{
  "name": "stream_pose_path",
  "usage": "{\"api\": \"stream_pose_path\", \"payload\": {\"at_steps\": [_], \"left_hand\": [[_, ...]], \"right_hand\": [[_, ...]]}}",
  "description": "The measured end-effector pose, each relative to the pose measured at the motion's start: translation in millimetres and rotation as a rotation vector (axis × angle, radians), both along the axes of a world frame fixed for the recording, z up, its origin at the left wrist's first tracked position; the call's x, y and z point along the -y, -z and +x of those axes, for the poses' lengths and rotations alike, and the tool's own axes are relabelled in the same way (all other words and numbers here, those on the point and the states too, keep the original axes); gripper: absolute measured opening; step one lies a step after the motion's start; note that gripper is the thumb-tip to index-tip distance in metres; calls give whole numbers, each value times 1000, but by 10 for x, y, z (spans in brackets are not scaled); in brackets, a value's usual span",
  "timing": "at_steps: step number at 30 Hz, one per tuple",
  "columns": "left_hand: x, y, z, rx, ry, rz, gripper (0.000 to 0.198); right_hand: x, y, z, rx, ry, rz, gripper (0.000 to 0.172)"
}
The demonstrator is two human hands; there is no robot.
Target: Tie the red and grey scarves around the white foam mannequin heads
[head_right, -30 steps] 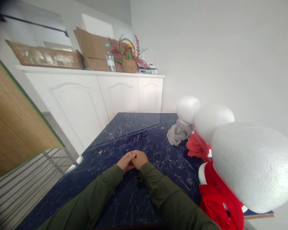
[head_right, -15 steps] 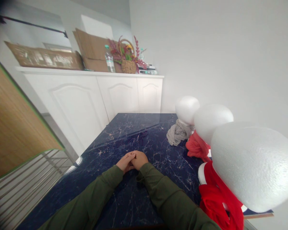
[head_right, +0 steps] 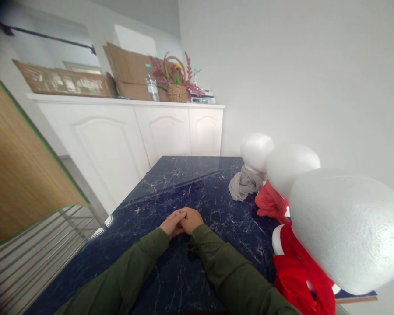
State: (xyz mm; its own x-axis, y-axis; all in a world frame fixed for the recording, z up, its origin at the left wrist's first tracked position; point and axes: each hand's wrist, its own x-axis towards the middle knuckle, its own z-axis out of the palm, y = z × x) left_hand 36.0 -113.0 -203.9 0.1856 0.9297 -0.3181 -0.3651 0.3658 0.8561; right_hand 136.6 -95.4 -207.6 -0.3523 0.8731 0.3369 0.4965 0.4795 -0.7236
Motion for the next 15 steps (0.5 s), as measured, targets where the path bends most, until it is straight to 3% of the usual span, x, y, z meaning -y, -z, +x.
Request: {"api": "stream_pose_path", "payload": {"at_steps": [15], "left_hand": [[35,-6,-3,6,-1,39,27]], "right_hand": [[7,-32,6,22,0,-12,20]]}}
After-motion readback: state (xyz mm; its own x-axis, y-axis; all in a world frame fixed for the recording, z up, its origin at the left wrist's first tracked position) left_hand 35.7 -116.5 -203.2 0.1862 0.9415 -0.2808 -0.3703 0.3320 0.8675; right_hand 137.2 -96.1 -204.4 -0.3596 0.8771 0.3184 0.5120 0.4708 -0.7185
